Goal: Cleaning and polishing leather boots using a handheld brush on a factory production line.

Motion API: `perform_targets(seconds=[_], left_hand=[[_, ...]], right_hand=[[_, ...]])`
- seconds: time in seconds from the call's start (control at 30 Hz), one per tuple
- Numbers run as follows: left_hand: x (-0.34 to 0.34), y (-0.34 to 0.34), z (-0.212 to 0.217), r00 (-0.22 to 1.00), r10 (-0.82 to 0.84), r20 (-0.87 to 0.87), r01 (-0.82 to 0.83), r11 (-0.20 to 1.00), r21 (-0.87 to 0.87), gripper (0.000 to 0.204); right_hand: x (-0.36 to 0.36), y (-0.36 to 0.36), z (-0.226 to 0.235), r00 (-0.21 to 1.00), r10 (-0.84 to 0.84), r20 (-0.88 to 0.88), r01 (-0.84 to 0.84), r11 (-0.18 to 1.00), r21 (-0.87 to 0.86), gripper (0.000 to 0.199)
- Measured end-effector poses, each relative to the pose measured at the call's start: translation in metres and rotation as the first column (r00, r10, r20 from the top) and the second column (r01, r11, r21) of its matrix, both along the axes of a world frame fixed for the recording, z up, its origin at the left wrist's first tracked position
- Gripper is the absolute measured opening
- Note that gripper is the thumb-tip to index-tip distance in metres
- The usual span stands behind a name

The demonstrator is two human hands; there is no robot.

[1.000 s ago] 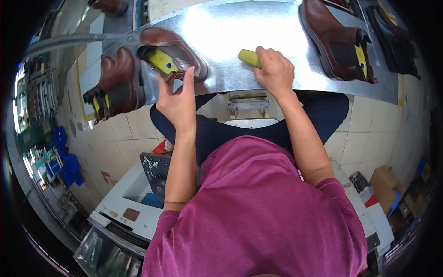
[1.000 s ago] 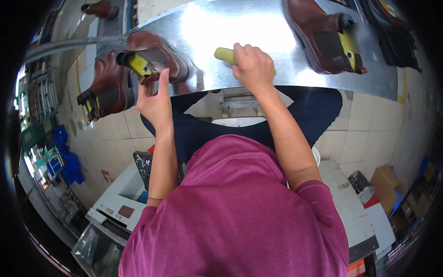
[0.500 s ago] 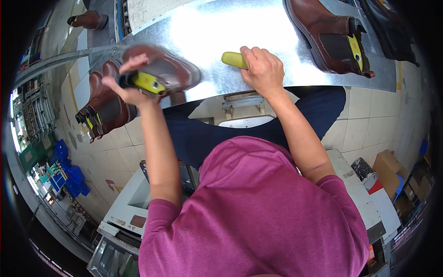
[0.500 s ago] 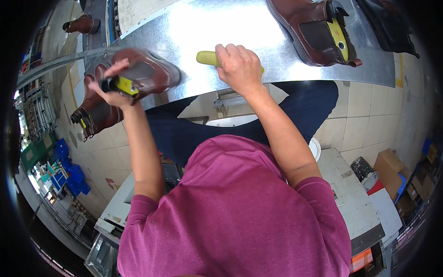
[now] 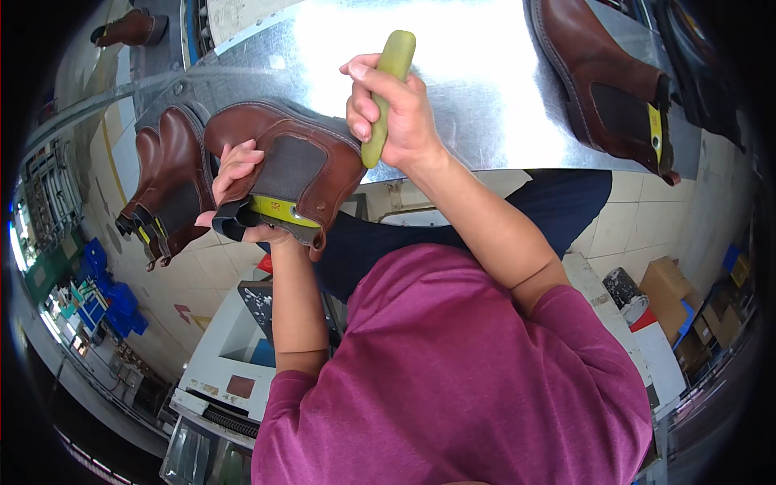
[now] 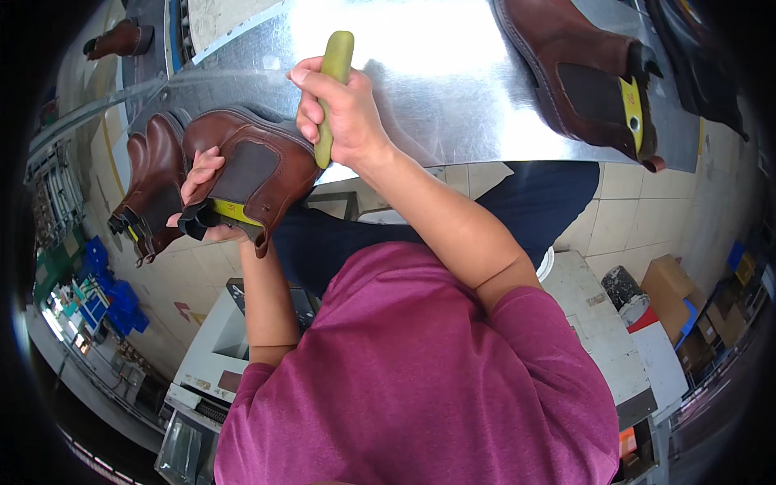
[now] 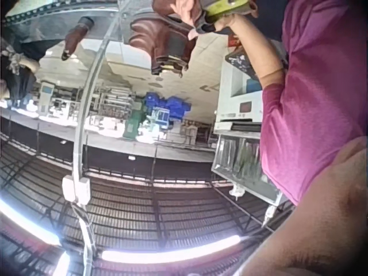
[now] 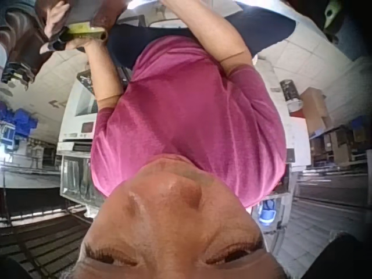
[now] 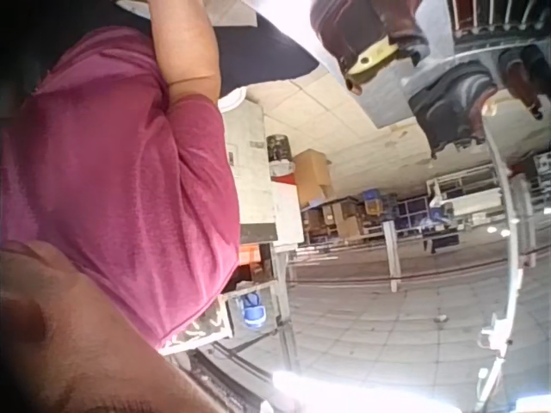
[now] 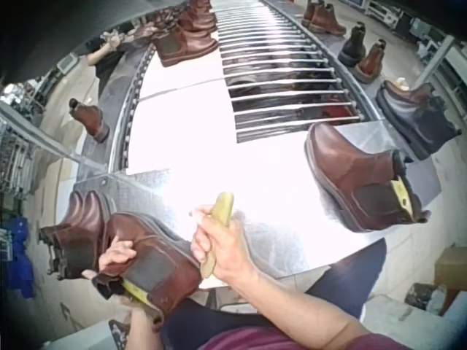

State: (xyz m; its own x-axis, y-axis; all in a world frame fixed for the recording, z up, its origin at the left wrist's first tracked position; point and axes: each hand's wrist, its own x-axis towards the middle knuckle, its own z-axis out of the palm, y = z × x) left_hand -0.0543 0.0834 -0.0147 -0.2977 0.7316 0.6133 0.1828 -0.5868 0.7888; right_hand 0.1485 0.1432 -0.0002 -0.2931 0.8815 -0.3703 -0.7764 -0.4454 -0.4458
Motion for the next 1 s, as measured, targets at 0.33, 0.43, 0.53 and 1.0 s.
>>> perform_targets(seconds=[0.33, 0.43, 0.53, 1.0], left_hand=[[-0.006, -0.015, -0.004, 0.997, 0.072, -0.006, -0.072, 0.996, -0.053, 0.083], [-0.001, -0.017, -0.005, 0.992, 0.127, 0.011, -0.127, 0.992, -0.022, 0.081], [-0.001, -0.01, -0.005, 0.988, 0.057, 0.142, -0.06, 0.998, 0.016, 0.093], [0.008, 0.017, -0.016, 0.998, 0.059, 0.034, -0.061, 0.995, 0.076, 0.099]], right_hand=[[-0.028, 0.023, 0.01, 0.963, 0.173, 0.208, -0.17, 0.985, -0.031, 0.023], [-0.042, 0.03, 0.02, 0.94, 0.196, 0.281, -0.199, 0.98, -0.017, 0.021], [-0.053, 0.034, 0.022, 0.898, 0.097, 0.429, -0.125, 0.991, 0.039, 0.019], [-0.013, 0.025, -0.005, 0.984, -0.036, 0.176, 0.046, 0.997, -0.054, 0.015]])
